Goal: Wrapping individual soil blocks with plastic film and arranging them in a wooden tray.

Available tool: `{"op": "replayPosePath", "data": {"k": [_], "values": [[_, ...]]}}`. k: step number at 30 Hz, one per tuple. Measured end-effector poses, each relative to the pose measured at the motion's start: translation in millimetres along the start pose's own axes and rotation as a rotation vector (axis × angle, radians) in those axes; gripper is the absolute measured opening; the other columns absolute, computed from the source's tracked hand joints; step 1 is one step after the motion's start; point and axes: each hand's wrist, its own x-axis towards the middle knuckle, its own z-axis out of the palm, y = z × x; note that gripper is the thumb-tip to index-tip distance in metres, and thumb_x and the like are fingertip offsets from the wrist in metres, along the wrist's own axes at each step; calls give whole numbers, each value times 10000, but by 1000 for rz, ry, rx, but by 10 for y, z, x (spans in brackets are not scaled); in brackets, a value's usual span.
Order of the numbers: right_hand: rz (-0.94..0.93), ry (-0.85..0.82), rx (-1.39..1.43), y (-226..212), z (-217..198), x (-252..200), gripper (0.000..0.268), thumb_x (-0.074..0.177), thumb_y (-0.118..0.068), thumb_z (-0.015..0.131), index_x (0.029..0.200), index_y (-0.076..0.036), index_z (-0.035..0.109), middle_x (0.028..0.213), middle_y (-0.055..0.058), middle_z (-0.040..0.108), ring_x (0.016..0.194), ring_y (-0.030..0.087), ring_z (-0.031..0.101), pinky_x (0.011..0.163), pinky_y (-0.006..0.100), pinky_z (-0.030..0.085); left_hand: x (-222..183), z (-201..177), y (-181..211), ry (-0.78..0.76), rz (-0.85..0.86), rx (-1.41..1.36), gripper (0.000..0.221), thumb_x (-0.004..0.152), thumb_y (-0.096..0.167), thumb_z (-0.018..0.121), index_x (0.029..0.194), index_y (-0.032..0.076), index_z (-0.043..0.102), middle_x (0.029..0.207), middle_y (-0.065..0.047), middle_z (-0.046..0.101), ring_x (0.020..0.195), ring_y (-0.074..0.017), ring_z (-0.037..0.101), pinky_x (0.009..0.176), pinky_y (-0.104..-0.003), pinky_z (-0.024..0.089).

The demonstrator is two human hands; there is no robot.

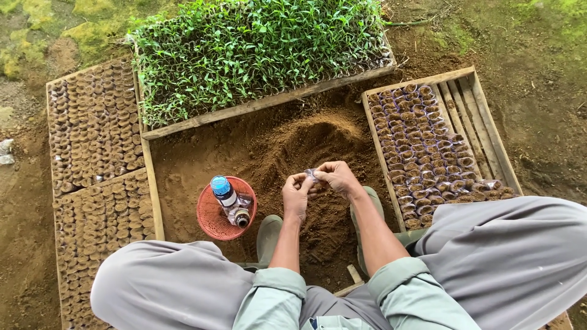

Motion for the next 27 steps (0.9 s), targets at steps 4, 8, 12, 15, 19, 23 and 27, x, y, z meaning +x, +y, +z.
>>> {"op": "replayPosePath", "data": {"k": [4,8,12,15,19,23,27], "values": [[16,17,-5,42,-21,15,70,851,-12,759,917,10,756,687,129,718,552,114,633,458,218,528,69,-68,-112,13,34,15,302,889,9,716,1167,10,598,821,-106,681,613,-152,691,543,-268,633],[38,64,9,-24,30,-11,79,874,8,735,951,24,742,714,137,721,589,138,677,507,224,563,122,-115,-168,12,52,7,316,892,-18,697,1192,8,601,823,-114,680,624,-171,702,536,-287,642],[36,80,-7,93,-9,80,89,884,8,726,971,18,740,718,133,720,595,139,683,511,228,575,187,-118,-239,85,13,-16,225,935,128,709,1128,36,639,805,-102,680,617,-166,698,517,-284,643],[30,80,-27,150,-21,131,89,875,2,745,964,13,742,721,143,723,607,159,705,522,247,587,201,-97,-237,62,-27,-18,270,940,235,754,1099,38,659,805,-96,669,632,-168,710,525,-280,649],[31,58,-56,83,-26,60,79,870,5,745,948,18,739,706,139,710,594,151,685,515,249,586,210,-62,-247,27,3,9,184,939,167,739,1014,8,685,787,-131,683,619,-208,724,511,-310,651],[41,58,-36,152,-44,98,92,893,13,720,981,33,738,742,152,708,639,169,696,560,283,613,220,-68,-288,50,28,43,117,921,80,703,1011,5,697,781,-153,696,614,-234,731,524,-353,651],[34,49,-23,155,-46,69,128,901,31,693,1023,46,727,772,152,697,665,166,685,601,282,620,130,-33,-184,71,50,44,207,893,6,637,1098,12,660,802,-136,675,621,-215,714,543,-326,650]]}}
